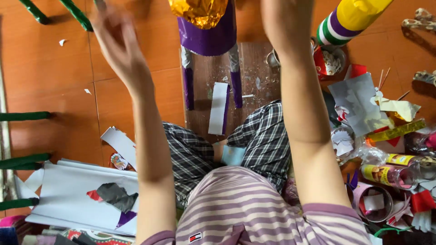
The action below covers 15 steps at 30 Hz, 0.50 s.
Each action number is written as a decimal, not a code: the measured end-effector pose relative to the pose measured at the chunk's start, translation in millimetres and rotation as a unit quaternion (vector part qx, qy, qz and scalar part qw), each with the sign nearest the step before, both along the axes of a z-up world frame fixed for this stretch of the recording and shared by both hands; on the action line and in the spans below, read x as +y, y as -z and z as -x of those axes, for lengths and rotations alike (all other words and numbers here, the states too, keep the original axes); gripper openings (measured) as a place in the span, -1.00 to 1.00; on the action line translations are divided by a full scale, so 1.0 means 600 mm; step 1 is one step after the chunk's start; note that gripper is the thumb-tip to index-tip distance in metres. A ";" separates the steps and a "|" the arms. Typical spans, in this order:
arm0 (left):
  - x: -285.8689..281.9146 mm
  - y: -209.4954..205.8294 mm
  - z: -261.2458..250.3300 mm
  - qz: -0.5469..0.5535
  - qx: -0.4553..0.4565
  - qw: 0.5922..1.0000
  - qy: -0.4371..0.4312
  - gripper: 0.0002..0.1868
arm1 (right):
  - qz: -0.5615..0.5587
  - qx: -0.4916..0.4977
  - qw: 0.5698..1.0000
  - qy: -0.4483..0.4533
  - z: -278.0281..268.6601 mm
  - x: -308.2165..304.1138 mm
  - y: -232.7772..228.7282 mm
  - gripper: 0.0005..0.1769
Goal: Decorating a large animal-shaped sculpture by cutting and applying purple and white paper strips.
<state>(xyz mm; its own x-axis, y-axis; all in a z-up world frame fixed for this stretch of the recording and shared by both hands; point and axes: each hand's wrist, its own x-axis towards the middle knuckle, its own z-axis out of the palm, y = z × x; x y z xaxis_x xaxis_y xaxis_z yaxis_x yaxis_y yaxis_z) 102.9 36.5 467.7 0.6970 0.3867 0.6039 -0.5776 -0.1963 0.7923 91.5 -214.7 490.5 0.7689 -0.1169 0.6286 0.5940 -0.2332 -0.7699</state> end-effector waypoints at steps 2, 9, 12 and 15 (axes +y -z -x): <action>0.024 0.209 0.067 0.015 0.092 0.996 -0.011 -0.79 | -0.006 -0.001 1.000 0.020 0.048 -0.053 0.072 -0.51; -0.072 0.794 0.161 -0.339 0.450 0.826 0.010 -0.55 | 0.250 0.227 0.928 -0.159 0.058 -0.060 0.466 -0.77; -0.078 0.766 0.163 -0.455 0.469 0.757 0.017 -0.38 | 0.320 0.262 0.908 -0.067 0.019 -0.128 0.503 -0.76; -0.091 0.710 0.157 -0.523 0.510 0.683 0.013 -0.57 | 0.398 0.220 0.886 0.086 -0.061 -0.246 0.535 -0.84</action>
